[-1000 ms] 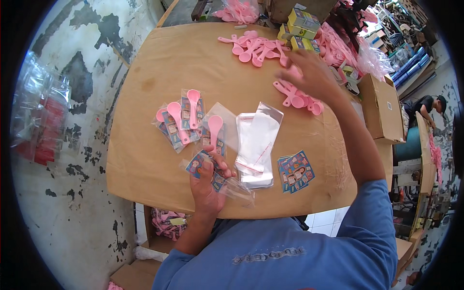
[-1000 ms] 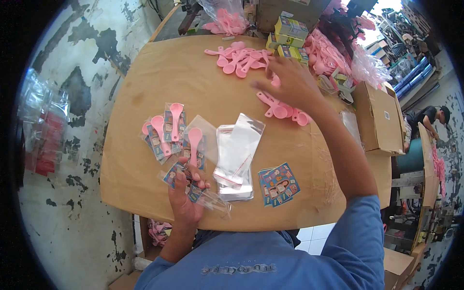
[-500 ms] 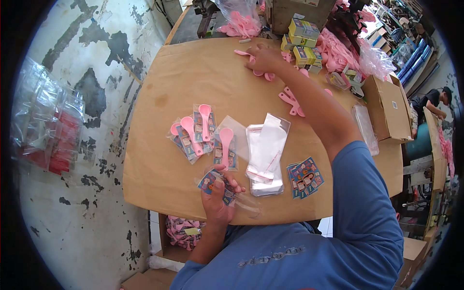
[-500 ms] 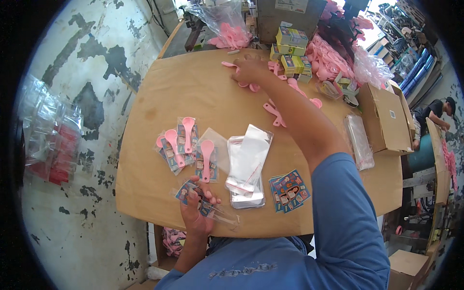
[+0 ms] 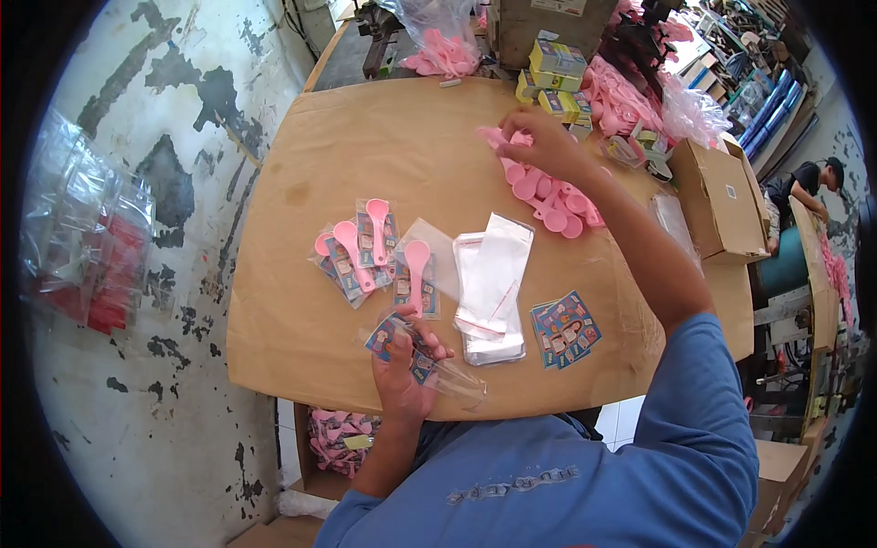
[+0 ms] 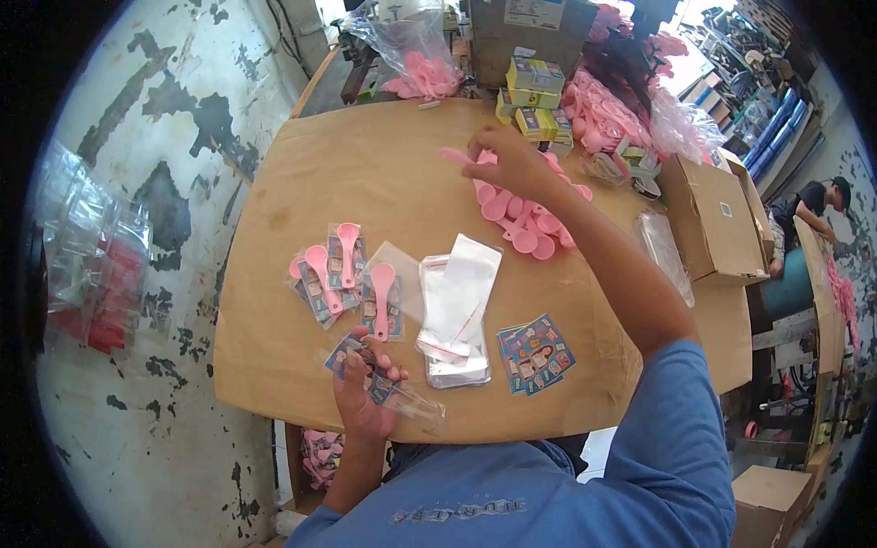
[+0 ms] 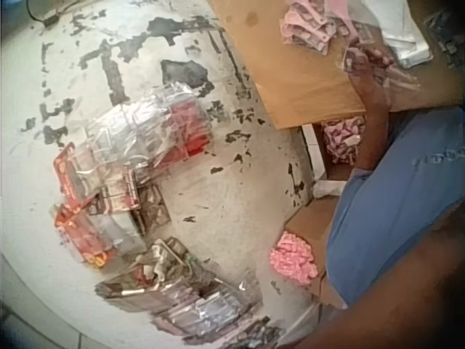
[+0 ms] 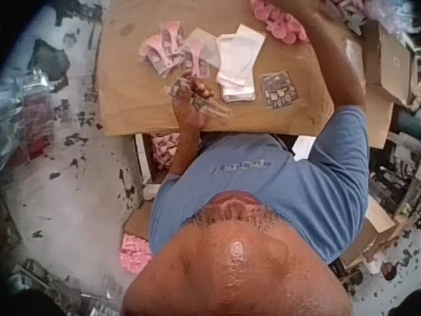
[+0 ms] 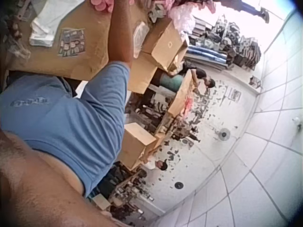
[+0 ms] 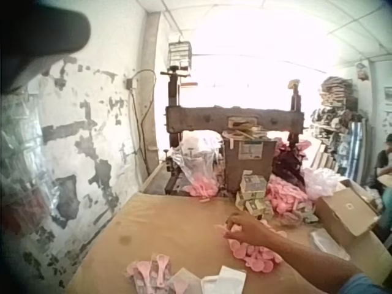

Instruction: The person repeatedly picks up pink plastic spoons and small printed cards, places them into small clear plastic bags, and sets the sealed bags aside on the table. The process is repeated continuously with items taken from piles on the table.

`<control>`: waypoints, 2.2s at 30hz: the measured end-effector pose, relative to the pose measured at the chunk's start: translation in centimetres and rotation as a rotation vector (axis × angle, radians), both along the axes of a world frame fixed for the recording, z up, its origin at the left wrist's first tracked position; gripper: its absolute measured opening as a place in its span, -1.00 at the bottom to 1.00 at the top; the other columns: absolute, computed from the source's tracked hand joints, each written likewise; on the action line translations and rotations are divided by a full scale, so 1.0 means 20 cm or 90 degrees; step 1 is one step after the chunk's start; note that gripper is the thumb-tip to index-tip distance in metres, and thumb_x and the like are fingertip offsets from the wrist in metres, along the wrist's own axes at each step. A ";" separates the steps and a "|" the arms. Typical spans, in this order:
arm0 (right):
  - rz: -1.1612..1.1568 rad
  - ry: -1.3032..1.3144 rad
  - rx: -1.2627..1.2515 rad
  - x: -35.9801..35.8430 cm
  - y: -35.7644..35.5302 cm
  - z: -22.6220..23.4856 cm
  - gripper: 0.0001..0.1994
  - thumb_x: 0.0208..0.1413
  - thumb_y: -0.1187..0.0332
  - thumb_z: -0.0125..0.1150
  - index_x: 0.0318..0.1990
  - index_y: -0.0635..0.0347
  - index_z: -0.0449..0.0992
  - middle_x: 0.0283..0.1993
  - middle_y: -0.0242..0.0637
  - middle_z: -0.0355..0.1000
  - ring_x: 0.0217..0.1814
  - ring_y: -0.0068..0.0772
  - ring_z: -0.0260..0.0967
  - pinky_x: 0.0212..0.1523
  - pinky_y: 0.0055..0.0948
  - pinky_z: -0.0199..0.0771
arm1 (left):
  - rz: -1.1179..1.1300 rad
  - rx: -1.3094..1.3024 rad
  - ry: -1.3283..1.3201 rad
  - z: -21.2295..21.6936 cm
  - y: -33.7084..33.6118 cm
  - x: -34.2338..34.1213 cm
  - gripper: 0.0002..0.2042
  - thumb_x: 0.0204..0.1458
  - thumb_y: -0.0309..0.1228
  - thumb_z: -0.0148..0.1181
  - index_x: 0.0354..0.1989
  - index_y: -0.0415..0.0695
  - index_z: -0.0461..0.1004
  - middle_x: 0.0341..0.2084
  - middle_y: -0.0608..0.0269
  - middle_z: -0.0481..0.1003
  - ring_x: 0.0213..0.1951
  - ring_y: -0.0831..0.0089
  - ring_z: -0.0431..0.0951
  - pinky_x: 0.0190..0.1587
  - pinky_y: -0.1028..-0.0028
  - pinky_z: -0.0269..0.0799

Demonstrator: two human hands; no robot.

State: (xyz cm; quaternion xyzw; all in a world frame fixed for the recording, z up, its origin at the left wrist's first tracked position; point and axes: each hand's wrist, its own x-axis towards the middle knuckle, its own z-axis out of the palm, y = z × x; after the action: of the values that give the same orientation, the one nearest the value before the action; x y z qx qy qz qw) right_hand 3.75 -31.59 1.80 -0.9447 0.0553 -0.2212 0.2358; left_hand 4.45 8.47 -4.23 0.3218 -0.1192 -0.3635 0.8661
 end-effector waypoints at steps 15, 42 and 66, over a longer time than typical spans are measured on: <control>-0.091 -0.033 0.528 -0.74 0.41 0.07 -0.82 0.34 0.34 0.20 -0.08 0.26 0.40 -0.28 -0.39 0.52 -0.27 -0.63 0.53 -0.29 -0.58 0.55 | 0.201 -0.013 0.082 0.14 -0.15 0.16 -0.67 0.36 -0.16 0.11 0.17 -0.05 0.39 -0.32 0.36 0.49 -0.31 0.56 0.50 -0.08 0.41 0.52; -0.058 -0.128 1.008 -1.02 1.10 -0.07 -0.72 0.38 0.28 0.17 -0.02 0.36 0.58 -0.12 -0.19 0.60 -0.18 -0.45 0.61 -0.22 -0.50 0.68 | 0.005 -0.125 0.005 0.26 -0.57 -0.20 -0.53 0.35 -0.03 0.06 0.29 -0.03 0.26 -0.18 0.26 0.48 -0.12 0.46 0.52 0.23 0.19 0.47; -0.125 -0.201 0.097 -0.97 0.99 0.02 -0.69 -0.01 0.40 0.41 -0.06 -0.10 0.73 0.44 -0.04 0.30 0.46 0.09 0.21 0.39 -0.06 0.21 | -0.243 -0.079 0.236 0.27 -0.46 -0.05 -0.60 0.40 -0.25 0.00 0.31 -0.17 0.24 0.27 -0.02 0.36 0.29 0.21 0.41 0.37 0.06 0.35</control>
State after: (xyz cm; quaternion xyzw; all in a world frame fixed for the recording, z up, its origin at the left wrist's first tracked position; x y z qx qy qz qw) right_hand -15.71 -11.84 2.20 -0.8678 0.1265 -0.3834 0.2897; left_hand 3.37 -0.82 1.16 0.1680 -0.0391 -0.5650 0.8069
